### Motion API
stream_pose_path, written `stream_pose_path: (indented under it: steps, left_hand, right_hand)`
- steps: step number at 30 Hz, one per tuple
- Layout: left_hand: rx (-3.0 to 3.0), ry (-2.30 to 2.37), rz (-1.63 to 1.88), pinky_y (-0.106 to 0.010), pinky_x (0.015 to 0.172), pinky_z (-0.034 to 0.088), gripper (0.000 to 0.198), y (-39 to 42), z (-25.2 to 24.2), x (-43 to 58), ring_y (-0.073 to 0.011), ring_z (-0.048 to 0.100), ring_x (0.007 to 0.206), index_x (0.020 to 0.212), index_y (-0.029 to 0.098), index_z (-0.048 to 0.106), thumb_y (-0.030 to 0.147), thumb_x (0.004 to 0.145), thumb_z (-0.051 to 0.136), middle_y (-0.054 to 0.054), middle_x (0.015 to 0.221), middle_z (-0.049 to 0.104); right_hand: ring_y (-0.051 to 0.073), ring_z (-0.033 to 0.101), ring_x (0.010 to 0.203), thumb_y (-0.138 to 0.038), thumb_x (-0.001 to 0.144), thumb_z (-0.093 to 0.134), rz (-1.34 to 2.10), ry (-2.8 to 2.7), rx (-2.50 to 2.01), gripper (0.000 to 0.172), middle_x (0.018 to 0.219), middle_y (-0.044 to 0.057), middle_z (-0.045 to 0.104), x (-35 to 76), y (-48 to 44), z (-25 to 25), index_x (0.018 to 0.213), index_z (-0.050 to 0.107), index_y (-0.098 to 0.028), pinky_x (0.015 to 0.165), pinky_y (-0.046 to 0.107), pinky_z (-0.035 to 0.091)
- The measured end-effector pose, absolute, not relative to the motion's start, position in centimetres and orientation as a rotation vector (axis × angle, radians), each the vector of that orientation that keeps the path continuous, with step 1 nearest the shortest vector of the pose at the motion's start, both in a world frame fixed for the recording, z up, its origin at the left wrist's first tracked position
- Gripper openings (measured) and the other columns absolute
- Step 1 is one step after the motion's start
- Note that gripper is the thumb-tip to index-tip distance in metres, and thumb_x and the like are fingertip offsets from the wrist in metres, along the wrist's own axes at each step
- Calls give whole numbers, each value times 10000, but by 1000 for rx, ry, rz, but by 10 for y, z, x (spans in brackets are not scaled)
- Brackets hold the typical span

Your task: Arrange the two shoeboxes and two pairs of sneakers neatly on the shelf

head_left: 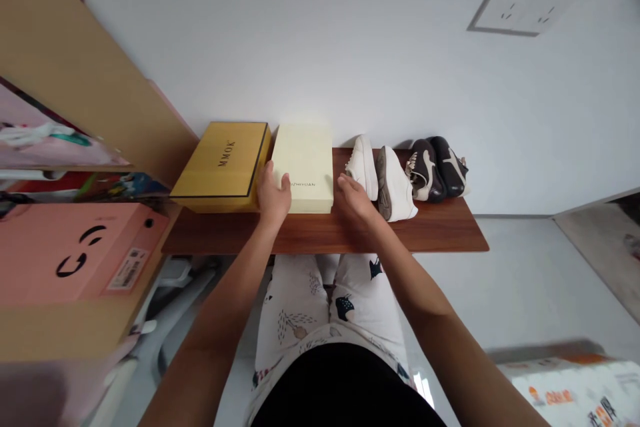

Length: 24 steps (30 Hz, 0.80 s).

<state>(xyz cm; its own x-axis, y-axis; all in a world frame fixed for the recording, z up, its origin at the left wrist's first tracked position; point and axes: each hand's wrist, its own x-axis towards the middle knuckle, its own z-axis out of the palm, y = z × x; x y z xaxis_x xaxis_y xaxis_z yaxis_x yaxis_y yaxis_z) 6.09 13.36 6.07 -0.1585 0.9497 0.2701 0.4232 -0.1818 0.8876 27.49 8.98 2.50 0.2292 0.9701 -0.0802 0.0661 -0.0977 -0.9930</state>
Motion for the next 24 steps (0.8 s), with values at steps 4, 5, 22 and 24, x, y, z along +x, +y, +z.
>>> stream_pose_path:
  steps: [4,5,22,24]
  left_hand:
    - [1616,1344,1327,-377,1180,329,506,119,79,96,-258,452,1404,1405,222,554,318,915,642,-120,1493,509]
    - [1608,1280,1314,-381,1163,353,502,116,80,107,-258,469,1390,1404,228,555,320,918,643,-120,1487,515]
    - [1372,1347,820,-362,1077,419,894,102,-14,238,-293,506,1350,1481,113,355,368,757,812,-238,1476,485]
    - [1366,1338,841,-363,1033,449,848,107,-17,241,-280,557,1282,1418,111,401,342,727,836,-225,1397,555]
  right_hand:
    - [263,545,1342,-653,863,575,1004,-913,-1391,632,1439,87,590,322,59,46,1330,618,-228,1091,447,466]
    - [266,559,1327,-651,864,577,962,-890,-1398,621,1424,98,602,336,52,50,1311,631,-224,1074,447,481]
    - [261,663,992,-550,583,860,831,-978,-1706,735,1078,101,724,425,-22,-8,1160,620,-164,921,429,544]
    - [236,651,909,-544,576,863,851,-1005,-1680,684,979,72,726,419,-17,-11,1092,619,-167,869,400,548]
